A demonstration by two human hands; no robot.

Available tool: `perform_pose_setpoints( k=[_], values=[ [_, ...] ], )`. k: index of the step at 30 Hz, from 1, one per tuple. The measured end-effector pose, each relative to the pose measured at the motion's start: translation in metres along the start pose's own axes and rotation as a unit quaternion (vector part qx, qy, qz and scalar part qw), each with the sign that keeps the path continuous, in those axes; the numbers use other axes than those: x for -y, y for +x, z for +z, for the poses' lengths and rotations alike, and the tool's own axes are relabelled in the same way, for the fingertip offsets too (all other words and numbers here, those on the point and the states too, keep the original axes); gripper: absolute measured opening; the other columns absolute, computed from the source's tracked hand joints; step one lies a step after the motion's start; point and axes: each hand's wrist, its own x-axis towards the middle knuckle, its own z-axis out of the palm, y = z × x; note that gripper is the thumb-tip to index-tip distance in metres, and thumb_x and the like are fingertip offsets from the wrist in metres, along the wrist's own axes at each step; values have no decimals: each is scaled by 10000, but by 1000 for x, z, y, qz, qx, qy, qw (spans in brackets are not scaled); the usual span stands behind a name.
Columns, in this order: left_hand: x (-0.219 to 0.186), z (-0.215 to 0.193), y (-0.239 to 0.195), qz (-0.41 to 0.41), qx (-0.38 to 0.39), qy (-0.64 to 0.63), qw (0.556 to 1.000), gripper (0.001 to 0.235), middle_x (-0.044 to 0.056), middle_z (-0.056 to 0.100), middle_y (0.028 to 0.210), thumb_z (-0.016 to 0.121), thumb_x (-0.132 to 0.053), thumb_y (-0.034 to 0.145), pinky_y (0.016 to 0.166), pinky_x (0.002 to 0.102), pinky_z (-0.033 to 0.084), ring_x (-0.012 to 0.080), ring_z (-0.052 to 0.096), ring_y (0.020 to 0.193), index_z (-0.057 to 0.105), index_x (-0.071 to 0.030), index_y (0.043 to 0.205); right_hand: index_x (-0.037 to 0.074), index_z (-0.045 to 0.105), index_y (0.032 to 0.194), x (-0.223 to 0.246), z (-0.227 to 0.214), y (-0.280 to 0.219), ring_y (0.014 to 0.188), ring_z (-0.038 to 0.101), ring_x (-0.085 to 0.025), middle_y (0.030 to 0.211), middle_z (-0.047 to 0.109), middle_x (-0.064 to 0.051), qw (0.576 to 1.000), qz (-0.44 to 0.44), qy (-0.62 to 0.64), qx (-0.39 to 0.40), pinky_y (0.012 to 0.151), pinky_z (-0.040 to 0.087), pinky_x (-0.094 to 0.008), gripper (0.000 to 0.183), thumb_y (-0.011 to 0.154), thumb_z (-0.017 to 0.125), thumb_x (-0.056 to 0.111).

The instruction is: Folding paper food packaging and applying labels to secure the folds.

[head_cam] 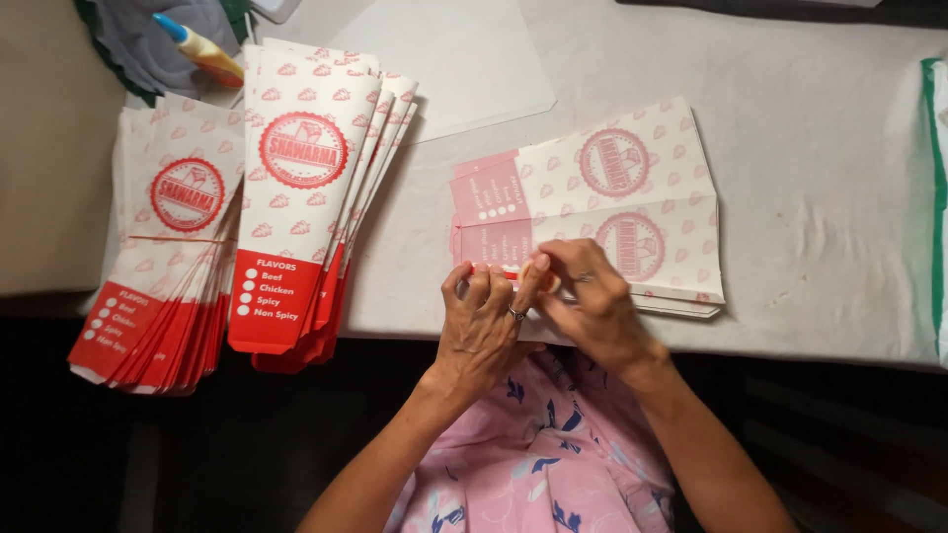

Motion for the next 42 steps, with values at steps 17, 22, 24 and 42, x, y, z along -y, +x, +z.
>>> perform_pose_setpoints(
  k=[17,22,24,42],
  values=[
    [2,-10,6,-21,-3,-24,999,1262,220,572,1177,923,-559,445,1135,623,354,387,530,1163,456,-142,1540,18,617,1339,-3,-6,15,962,716,-287,1009,717,-87,999,8,-14,51,875,583,-417,586,824,869,141],
    [1,-26,10,-50,-46,-90,994,1069,134,537,1141,832,-649,619,1132,545,387,336,515,1112,518,-141,1506,3,647,1326,-5,-32,-18,1120,615,-392,1203,624,-185,991,-80,-103,25,983,508,-517,567,892,799,335],
    [-2,-24,12,-97,-71,-133,984,755,103,485,1097,777,-574,777,983,506,428,357,489,1068,622,-190,1408,29,762,1112,-7,-49,-45,963,628,-303,1036,655,-113,974,-72,-214,-26,939,491,-456,366,898,842,315],
    [36,-14,21,-41,-255,-127,958,260,273,653,1023,795,-68,903,822,506,584,434,667,925,713,107,1076,115,840,1082,-22,-46,-64,908,639,-216,940,732,-23,971,-62,-212,-86,998,442,-406,157,959,824,211]
  ],
)
